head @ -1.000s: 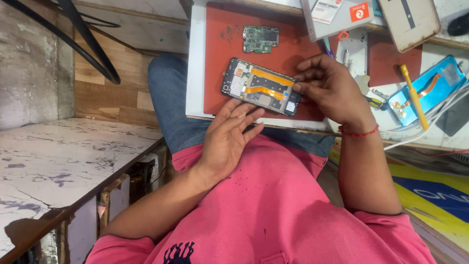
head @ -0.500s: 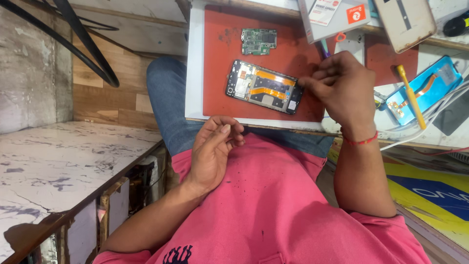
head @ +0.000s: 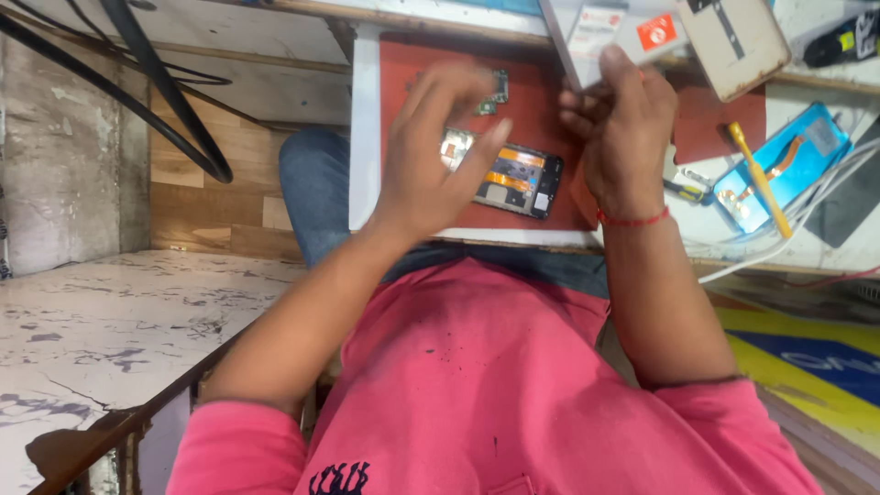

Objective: The person removes the back cover of a smartphone, disconnects the old battery, and installs a new battery. They then reconnect the battery connector and reattach the back cover.

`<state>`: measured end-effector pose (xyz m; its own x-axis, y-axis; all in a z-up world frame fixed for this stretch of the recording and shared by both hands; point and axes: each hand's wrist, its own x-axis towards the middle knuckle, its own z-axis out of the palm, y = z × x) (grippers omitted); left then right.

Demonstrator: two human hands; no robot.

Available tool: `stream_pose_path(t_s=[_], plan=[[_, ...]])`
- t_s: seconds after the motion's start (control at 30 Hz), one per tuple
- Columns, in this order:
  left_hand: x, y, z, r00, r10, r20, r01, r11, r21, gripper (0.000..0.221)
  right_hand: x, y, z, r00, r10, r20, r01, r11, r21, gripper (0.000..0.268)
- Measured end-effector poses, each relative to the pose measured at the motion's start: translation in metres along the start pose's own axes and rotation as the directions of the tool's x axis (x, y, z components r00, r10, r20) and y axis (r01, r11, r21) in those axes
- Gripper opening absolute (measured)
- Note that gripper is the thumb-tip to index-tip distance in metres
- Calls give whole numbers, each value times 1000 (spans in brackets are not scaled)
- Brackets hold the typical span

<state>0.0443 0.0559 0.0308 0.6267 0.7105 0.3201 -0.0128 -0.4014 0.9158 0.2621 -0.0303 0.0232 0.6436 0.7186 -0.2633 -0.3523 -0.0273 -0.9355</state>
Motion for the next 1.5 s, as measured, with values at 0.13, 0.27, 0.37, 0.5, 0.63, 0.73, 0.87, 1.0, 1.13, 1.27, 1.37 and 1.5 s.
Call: stream_pose_path(t_s=[0.13,0.27,0.37,0.5,0.63,0.73,0.87,1.0,1.13,1.27,1.37,1.5], plan=[[65,-18,30,970,235,62,-243,917,316,55,-6,-12,-8,898,-438,40,423,837,-345,20],[86,-27,61,971,174,161,-236,784,575,64,-6,-38,-32,721,-667,188,613,487,-622,20],[92,-36,71,971,188,151,-241,727,643,68,-14,-56,-48,640,-708,299,647,286,-707,21],[74,-39,59,983,84,166,-152,879,452,61,-41,-64,-60,580,-665,470,647,26,-762,19],[36,0,12,987,62,-147,-108,936,-334,46,-55,-73,-63,452,-660,601,779,-36,-626,18],[11,34,-29,1000,-6,16,11,952,-307,68,-62,-75,-60,430,-536,727,855,-18,-519,19],[6,62,-41,804,121,583,-283,939,195,109,-64,-67,-30,265,-397,879,963,56,-265,26],[2,63,-22,827,-52,560,-66,980,190,122,-71,-52,-5,368,-434,822,928,227,-295,29],[-11,57,-15,963,-50,264,-65,909,412,100,-94,-34,-14,824,-187,534,294,948,-122,36],[-24,55,-5,975,100,201,-192,836,515,85,-109,-3,-12,903,-175,393,279,934,-225,16],[-28,53,-4,974,127,190,-212,809,548,80,-113,1,-7,925,-139,353,247,927,-284,13],[-38,50,-7,964,130,232,-252,727,639,74,-115,-5,-4,918,-56,393,167,952,-255,38]])
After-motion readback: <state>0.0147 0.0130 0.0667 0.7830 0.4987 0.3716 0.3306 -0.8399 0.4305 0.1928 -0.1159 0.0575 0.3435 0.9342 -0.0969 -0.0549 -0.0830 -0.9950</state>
